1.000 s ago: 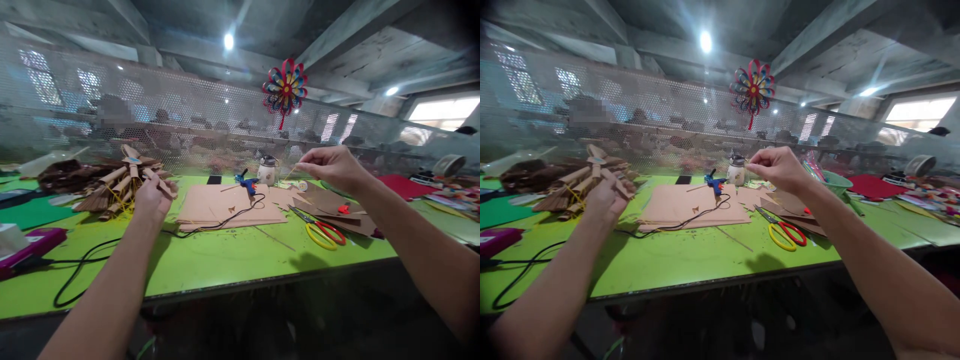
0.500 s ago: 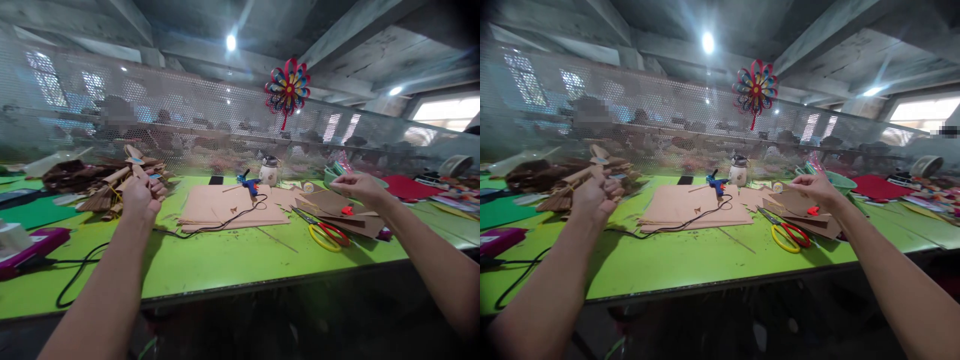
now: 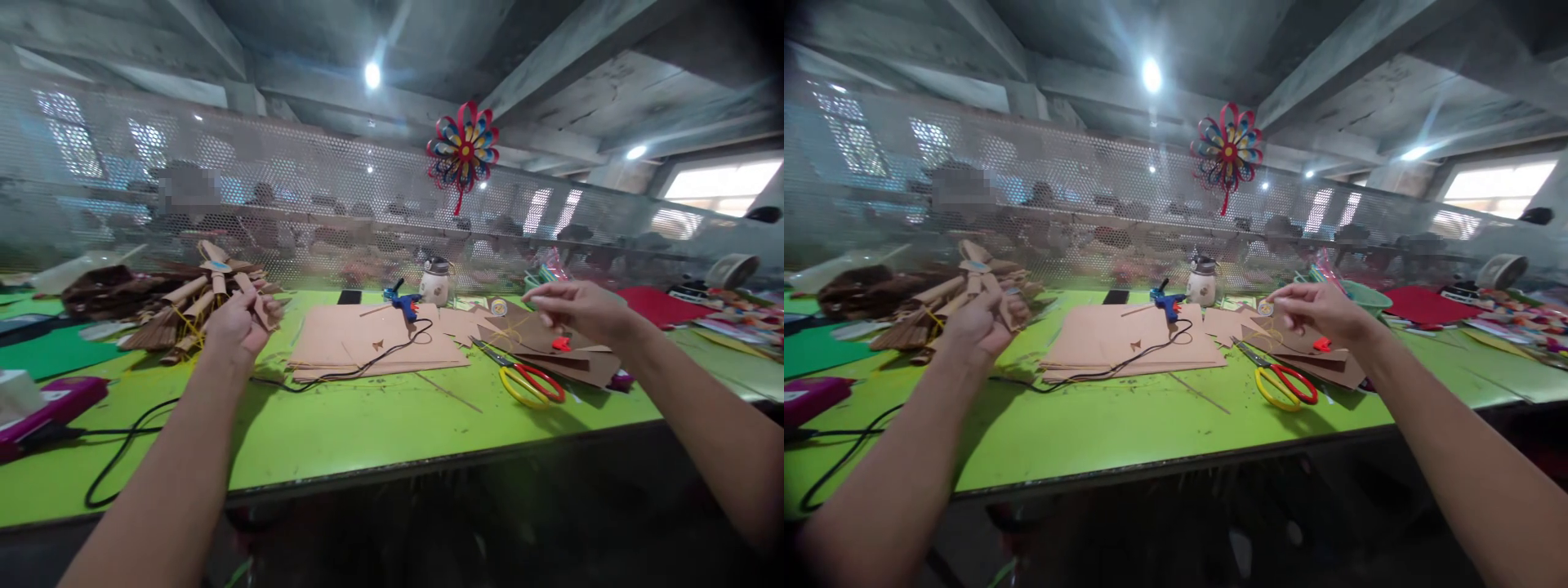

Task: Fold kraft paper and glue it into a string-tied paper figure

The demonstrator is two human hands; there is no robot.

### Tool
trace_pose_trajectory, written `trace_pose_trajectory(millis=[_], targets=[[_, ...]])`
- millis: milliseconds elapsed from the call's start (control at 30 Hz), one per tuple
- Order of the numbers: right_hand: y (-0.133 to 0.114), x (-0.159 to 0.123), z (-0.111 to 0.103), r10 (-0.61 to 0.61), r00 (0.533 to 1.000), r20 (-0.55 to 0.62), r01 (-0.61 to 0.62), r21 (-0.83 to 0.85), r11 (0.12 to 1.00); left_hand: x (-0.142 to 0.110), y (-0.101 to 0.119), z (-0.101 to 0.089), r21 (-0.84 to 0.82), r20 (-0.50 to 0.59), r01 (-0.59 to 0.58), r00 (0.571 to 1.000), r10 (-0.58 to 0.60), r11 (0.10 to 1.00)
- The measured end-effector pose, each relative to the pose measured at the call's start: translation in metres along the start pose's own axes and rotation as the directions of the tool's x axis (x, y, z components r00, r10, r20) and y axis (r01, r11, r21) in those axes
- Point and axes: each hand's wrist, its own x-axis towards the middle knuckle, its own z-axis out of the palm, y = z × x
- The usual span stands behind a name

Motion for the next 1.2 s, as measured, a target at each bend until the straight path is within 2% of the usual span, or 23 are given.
trace_pose_trajectory(millis=[100,167,333,433,633,767,867,967,1067,1133,1200], targets=[[0.009,-0.001,0.021,0.068,0.987,0.148,-0.048,-0.134,0.99,-0.005,0.002,0.002,-0.018,-0.007,-0.033,0.999,0.033,0.999],[0.019,0.003,0.031,0.124,0.977,0.175,-0.083,-0.223,0.971,-0.011,0.003,0.004,0.004,0.045,0.028,0.999,-0.029,1.0],[0.057,0.015,0.048,0.195,0.942,0.274,-0.084,-0.369,0.925,-0.017,0.001,0.006,0.036,0.154,-0.016,0.988,0.01,0.999],[0.077,0.019,0.053,0.225,0.923,0.311,-0.087,-0.403,0.911,-0.017,0.001,0.006,0.053,0.154,-0.024,0.988,0.016,0.998],[0.1,0.024,0.046,0.199,0.936,0.29,-0.033,-0.491,0.87,-0.017,0.003,0.008,0.072,0.143,-0.052,0.989,0.041,0.996],[0.101,0.027,0.033,0.09,0.975,0.204,0.052,-0.6,0.798,-0.015,0.001,0.007,0.06,0.117,-0.054,0.992,0.047,0.997],[0.095,0.033,0.011,-0.049,0.999,0.017,0.048,-0.661,0.749,-0.013,-0.002,0.006,0.069,0.038,-0.045,0.998,0.043,0.997],[0.095,0.045,-0.023,-0.145,0.97,-0.197,-0.038,-0.706,0.708,-0.012,-0.005,0.006,0.097,-0.02,-0.078,0.997,0.081,0.992],[0.101,0.06,-0.051,-0.124,0.951,-0.282,-0.123,-0.715,0.688,-0.012,-0.007,0.006,0.119,-0.033,-0.089,0.995,0.094,0.989],[0.1,0.068,-0.049,-0.106,0.958,-0.266,-0.144,-0.767,0.625,-0.013,-0.011,0.007,0.129,-0.031,-0.082,0.996,0.087,0.988],[0.091,0.073,-0.023,-0.158,0.968,-0.195,-0.077,-0.828,0.555,-0.015,-0.017,0.01,0.142,-0.012,-0.078,0.997,0.08,0.987]])
